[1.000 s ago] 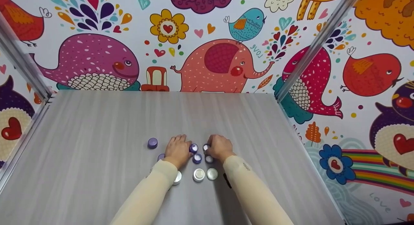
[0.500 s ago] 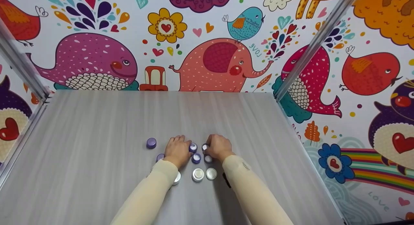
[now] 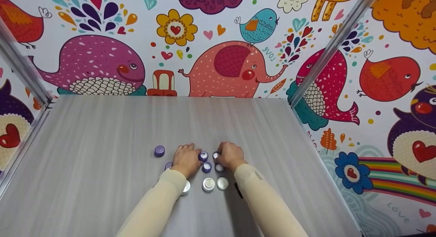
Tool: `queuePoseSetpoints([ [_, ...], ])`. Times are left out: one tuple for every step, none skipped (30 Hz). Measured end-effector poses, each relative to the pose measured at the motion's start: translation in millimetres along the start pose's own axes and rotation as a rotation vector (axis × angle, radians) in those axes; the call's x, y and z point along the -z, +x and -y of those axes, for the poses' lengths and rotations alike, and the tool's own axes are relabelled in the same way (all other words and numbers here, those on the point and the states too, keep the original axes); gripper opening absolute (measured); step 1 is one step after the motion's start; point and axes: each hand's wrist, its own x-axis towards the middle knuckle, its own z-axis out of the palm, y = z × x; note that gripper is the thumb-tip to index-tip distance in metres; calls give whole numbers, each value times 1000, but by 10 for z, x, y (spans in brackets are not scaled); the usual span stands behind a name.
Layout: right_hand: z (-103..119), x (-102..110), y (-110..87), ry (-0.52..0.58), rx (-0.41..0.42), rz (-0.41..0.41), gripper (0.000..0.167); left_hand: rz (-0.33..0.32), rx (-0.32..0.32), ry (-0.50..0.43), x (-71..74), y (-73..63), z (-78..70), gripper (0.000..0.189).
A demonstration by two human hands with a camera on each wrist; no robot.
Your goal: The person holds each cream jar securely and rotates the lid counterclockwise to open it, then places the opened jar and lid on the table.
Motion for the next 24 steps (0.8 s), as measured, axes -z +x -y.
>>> queuePoseSetpoints([
  [5, -4, 4, 1, 1, 1, 26, 2, -1, 1, 10, -7, 8, 45],
  [9, -9, 8, 1, 2, 2, 26, 7, 0, 1, 22, -14, 15, 45],
  [16, -12, 10, 2, 2, 3, 26, 10, 1, -1, 36, -21, 21, 44],
  [22, -13, 10, 2, 3, 4, 26, 11, 0, -6, 49, -29, 25, 43],
  [28, -13, 11, 2, 3, 7, 26, 14, 0, -12, 61, -37, 28, 43],
  [34, -12, 9, 2, 5, 8, 26, 14, 0, -17, 70, -44, 32, 42],
  [40, -12, 10, 2, 5, 9, 26, 17, 0, -22, 82, -53, 33, 42],
  [45, -11, 8, 2, 6, 9, 27, 18, -2, -26, 94, -63, 34, 41],
  [50, -12, 7, 1, 6, 9, 27, 20, -3, -29, 103, -72, 37, 41],
  [53, -13, 8, 0, 6, 9, 27, 25, -4, -33, 111, -81, 40, 42],
  [56, -13, 7, 0, 6, 9, 26, 34, -2, -34, 121, -91, 44, 42],
  [57, -13, 6, -2, 7, 8, 26, 42, 1, -36, 131, -102, 49, 43],
  [57, -14, 5, -1, 10, 6, 26, 51, 4, -40, 140, -114, 53, 44],
  [55, -15, 4, -2, 11, 4, 25, 59, 5, -42, 150, -125, 58, 45],
  [51, -15, 3, -3, 12, 2, 25, 65, 6, -45, 156, -135, 65, 46],
  [45, -15, 1, -2, 14, 0, 25, 71, 6, -48, 163, -146, 71, 46],
  [38, -14, 0, -2, 14, -4, 25, 72, 4, -51, 170, -158, 78, 47],
  [31, -14, 0, -3, 15, -9, 26, 68, -1, -52, 179, -170, 84, 47],
  [22, -13, 0, -1, 15, -12, 26, 61, -7, -49, 187, -181, 91, 46],
  [13, -13, 0, -1, 12, -14, 26, 52, -14, -48, 197, -193, 97, 46],
  [5, -14, -1, -1, 10, -14, 27, 44, -18, -51, 208, -206, 104, 46],
  [-3, -14, -2, 0, 8, -12, 27, 37, -23, -54, 225, -224, 107, 45],
  [-12, -15, -3, -1, 5, -10, 27, 29, -29, -57, 240, -242, 110, 44],
  [-19, -16, -4, -1, 3, -9, 27, 23, -33, -62, 256, -261, 112, 44],
])
